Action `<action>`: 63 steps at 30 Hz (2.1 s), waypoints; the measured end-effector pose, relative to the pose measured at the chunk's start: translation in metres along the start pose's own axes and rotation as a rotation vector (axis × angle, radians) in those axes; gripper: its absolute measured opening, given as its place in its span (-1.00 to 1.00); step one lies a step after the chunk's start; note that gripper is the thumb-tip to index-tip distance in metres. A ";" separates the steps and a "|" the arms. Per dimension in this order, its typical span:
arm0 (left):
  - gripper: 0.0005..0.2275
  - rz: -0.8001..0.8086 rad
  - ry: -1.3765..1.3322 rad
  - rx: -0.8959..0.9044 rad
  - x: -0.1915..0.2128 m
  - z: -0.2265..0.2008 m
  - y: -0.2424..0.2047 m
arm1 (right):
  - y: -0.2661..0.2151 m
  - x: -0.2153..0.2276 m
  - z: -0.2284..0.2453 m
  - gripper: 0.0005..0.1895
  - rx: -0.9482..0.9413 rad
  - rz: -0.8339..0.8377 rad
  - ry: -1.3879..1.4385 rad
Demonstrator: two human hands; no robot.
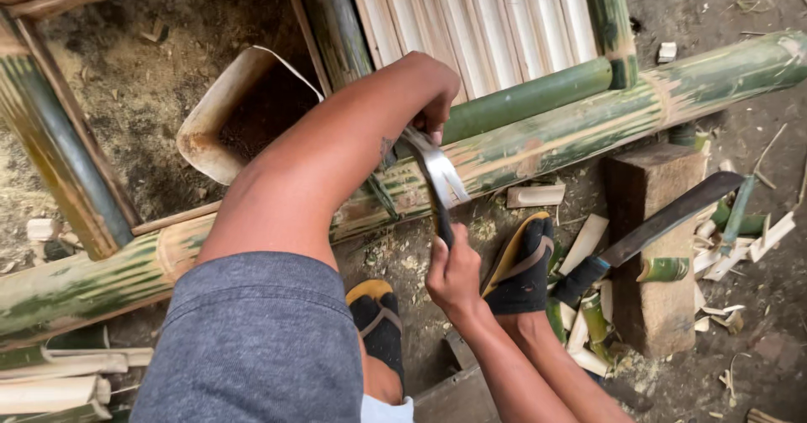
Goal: The person assembles a bamboo frame by splitting bamboo poles into slats using a machete and hammering them into place with a hammer. The person repeatedly cuts, positions, and nails bamboo pieces to build the structure.
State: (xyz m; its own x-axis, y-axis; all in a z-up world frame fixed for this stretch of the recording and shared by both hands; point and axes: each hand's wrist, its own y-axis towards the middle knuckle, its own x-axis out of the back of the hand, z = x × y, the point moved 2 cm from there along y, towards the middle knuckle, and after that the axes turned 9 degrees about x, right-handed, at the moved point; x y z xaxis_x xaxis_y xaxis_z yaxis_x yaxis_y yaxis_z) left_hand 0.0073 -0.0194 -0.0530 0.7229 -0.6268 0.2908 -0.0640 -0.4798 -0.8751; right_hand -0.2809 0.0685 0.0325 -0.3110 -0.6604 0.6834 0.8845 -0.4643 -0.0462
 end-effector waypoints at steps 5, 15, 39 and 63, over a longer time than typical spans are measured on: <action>-0.73 0.058 -0.050 0.006 -0.016 0.001 0.016 | -0.010 0.006 0.006 -0.80 -0.099 0.142 -0.154; -0.68 -0.303 -0.035 -0.030 0.005 0.007 -0.040 | 0.015 0.008 0.013 -0.76 -0.143 0.145 -0.172; -0.81 -0.973 -0.605 0.424 -0.165 0.217 -0.079 | 0.002 0.007 0.004 -0.70 -0.178 0.144 -0.150; -0.95 -1.255 -0.656 -0.040 -0.150 0.049 -0.094 | 0.000 0.031 0.007 -0.62 -0.268 0.165 -0.019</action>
State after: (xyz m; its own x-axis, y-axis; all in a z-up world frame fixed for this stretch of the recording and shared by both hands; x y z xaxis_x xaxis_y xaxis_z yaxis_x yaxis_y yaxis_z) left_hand -0.0610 0.1500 -0.0335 0.4964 0.6119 0.6158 0.8389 -0.5206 -0.1590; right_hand -0.2879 0.0522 0.0591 -0.1619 -0.7302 0.6638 0.7988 -0.4919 -0.3463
